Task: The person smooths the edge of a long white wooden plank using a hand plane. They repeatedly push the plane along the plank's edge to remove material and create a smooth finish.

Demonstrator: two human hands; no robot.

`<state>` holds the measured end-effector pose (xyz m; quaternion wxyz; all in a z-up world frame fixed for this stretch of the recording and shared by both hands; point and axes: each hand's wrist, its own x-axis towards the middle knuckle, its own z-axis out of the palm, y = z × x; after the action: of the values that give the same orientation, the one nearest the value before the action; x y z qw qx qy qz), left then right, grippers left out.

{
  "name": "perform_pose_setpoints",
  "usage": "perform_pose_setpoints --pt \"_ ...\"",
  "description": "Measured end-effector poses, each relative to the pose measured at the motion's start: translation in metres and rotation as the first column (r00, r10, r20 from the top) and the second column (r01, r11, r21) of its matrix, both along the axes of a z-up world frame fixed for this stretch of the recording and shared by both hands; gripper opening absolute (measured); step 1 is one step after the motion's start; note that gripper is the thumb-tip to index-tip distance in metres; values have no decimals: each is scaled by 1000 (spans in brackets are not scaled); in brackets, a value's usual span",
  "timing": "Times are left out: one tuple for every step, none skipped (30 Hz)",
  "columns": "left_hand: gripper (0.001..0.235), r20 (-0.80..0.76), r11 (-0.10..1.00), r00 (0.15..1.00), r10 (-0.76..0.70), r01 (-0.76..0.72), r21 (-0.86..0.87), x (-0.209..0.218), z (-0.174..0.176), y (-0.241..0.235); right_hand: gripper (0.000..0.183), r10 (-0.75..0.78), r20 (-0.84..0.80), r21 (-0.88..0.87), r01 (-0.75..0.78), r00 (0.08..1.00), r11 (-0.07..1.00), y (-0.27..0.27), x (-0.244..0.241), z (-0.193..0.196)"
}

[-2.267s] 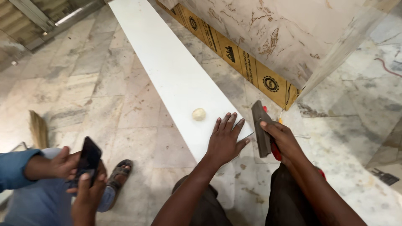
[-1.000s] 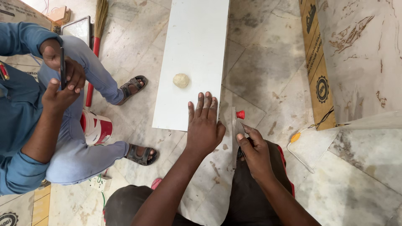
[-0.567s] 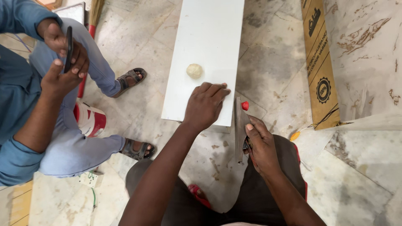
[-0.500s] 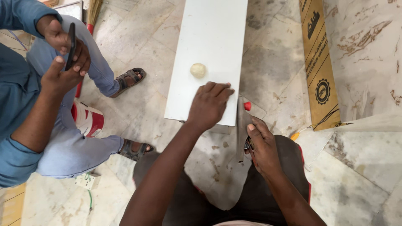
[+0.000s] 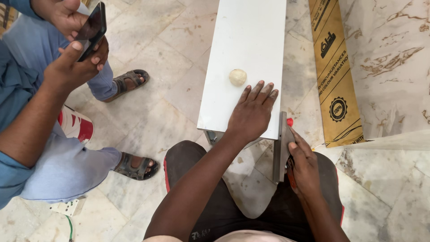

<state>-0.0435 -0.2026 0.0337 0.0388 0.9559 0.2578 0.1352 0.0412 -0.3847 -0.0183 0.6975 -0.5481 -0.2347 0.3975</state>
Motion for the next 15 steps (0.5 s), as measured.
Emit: perform_pose_setpoints --pt "51 -15 1000 1000 3 -4 -15 -1 0 -1 52 -2 1 -18 2 1000 1000 -4 -2 -1" --pt "51 -21 1000 1000 5 -6 -7 -2 -1 -1 53 -4 3 -35 5 1000 999 -7 -4 -2" --pt "51 -30 1000 1000 5 -5 4 -2 -1 -1 52 -8 5 -43 9 1000 999 -8 -5 -3" --pt "51 -39 1000 999 5 -5 16 -1 0 -1 50 -12 7 -51 13 1000 999 -8 -5 -2" --pt "51 -42 1000 999 4 -3 14 -1 1 0 49 -17 8 -58 17 1000 998 -7 -4 -2" --pt "52 -44 1000 999 2 -2 13 0 2 0 49 -19 10 -40 20 1000 999 -4 -4 -1" --pt "52 -46 1000 999 5 -4 5 0 1 -1 49 -18 14 -28 19 1000 999 -3 -3 0" --pt "52 -52 1000 999 11 -10 11 -1 1 -3 49 -17 17 -17 17 1000 1000 -1 -3 1" --pt "52 -57 1000 998 13 -11 24 0 1 -2 49 -24 -14 -16 23 1000 1000 1 -2 2" --pt "52 -63 999 998 15 -13 37 0 2 -2 49 -30 -44 -14 30 999 999 3 -1 2" --pt "52 -60 999 998 16 -14 38 0 2 -2 49 -37 -75 -14 36 997 999 4 -1 2" --pt "52 -57 999 998 18 -16 39 0 2 -2 49 -23 -53 -3 23 998 1000 3 -1 2" --pt "51 -54 999 998 20 -18 39 0 1 -3 48 -9 -32 5 9 999 1000 0 -2 1" --pt "51 -55 999 998 20 -19 31 0 1 -3 48 5 -10 14 -5 1000 1000 -2 -2 0" --pt "51 -57 999 998 22 -20 25 0 1 -3 48 -7 2 -28 7 1000 1000 -5 -4 -1"
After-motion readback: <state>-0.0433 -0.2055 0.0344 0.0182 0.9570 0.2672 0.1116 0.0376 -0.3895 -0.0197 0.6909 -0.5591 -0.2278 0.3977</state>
